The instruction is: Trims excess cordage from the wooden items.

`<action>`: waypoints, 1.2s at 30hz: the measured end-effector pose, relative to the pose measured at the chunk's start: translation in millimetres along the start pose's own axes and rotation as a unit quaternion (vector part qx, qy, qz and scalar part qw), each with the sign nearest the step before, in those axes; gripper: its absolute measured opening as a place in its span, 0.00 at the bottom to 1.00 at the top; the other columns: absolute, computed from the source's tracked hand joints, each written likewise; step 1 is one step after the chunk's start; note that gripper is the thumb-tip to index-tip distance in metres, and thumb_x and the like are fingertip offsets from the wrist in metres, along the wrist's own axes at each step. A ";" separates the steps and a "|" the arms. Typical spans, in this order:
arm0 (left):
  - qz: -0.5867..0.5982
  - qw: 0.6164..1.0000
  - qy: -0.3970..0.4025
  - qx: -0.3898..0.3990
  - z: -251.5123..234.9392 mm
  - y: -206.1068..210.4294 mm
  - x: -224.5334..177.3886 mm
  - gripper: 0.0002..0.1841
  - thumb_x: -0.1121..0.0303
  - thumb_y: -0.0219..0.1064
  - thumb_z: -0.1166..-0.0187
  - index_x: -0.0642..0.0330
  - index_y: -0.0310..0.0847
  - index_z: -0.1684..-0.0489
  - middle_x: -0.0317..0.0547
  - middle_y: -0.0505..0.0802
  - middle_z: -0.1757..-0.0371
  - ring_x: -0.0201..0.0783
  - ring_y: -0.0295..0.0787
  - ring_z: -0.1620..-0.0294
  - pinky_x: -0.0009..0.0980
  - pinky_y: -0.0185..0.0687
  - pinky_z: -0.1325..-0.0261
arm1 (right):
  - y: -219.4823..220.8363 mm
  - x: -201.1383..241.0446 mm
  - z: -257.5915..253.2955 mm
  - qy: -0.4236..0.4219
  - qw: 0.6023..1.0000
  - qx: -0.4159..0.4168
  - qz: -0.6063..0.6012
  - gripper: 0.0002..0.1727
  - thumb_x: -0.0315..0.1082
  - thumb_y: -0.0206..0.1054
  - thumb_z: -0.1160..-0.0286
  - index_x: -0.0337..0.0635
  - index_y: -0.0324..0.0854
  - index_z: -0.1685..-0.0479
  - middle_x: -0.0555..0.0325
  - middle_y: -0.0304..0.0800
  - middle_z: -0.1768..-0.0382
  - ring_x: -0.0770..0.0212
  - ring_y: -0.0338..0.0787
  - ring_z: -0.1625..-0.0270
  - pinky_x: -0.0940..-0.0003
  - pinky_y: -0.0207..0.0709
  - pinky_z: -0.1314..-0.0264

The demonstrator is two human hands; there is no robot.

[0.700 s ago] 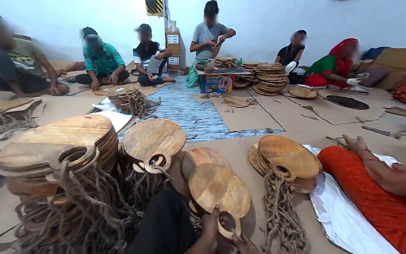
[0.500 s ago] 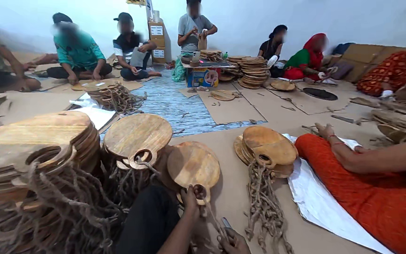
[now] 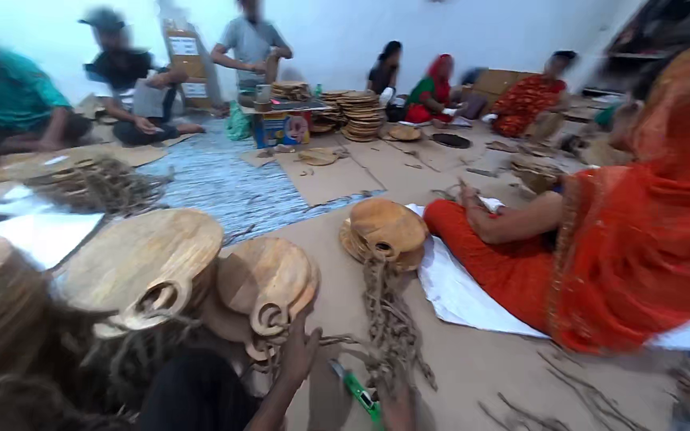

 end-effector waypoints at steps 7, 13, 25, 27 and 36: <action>-0.284 0.898 0.109 0.318 38.5 45.4 -14.9 0.24 0.69 0.63 0.16 0.55 0.77 0.19 0.61 0.90 0.32 0.67 0.82 0.27 0.69 0.67 0.22 | 35.6 -1.4 7.0 0.025 0.975 0.121 0.186 0.25 0.41 0.65 0.15 0.34 0.79 0.26 0.37 0.89 0.37 0.41 0.88 0.33 0.42 0.75 0.24; -0.382 0.889 0.113 0.226 13.0 22.9 -15.6 0.20 0.65 0.59 0.14 0.56 0.81 0.26 0.61 0.86 0.27 0.69 0.77 0.24 0.72 0.65 0.24 | 29.2 6.0 3.7 0.048 0.975 0.078 0.202 0.18 0.39 0.62 0.15 0.38 0.87 0.37 0.41 0.93 0.46 0.43 0.91 0.40 0.40 0.79 0.32; -0.242 0.925 0.064 0.284 25.2 25.4 -7.2 0.31 0.58 0.67 0.15 0.60 0.64 0.16 0.54 0.93 0.43 0.54 0.87 0.34 0.56 0.75 0.24 | 19.2 5.0 2.6 -0.107 0.960 0.007 0.260 0.29 0.39 0.68 0.23 0.43 0.77 0.21 0.46 0.79 0.21 0.41 0.73 0.17 0.40 0.63 0.14; -0.235 0.924 0.068 0.295 27.9 28.0 -8.3 0.29 0.59 0.69 0.16 0.59 0.69 0.19 0.53 0.93 0.42 0.53 0.87 0.32 0.55 0.74 0.22 | 34.5 0.4 5.4 -0.100 0.969 0.077 0.214 0.30 0.40 0.69 0.21 0.43 0.75 0.19 0.48 0.84 0.27 0.50 0.82 0.23 0.50 0.72 0.17; -0.185 0.941 0.088 0.270 24.2 20.2 -9.1 0.18 0.61 0.62 0.12 0.52 0.82 0.28 0.50 0.93 0.44 0.52 0.88 0.40 0.54 0.77 0.30 | 7.0 -20.2 -7.5 0.046 0.992 -0.105 -0.047 0.06 0.25 0.70 0.22 0.32 0.88 0.53 0.49 0.93 0.64 0.61 0.93 0.63 0.63 0.89 0.53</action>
Point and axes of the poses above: each hand's wrist, its own z-axis away from the middle knuckle, its own y-axis out of the palm, x = y × z, the point moved 4 cm from there along -z, towards the middle knuckle
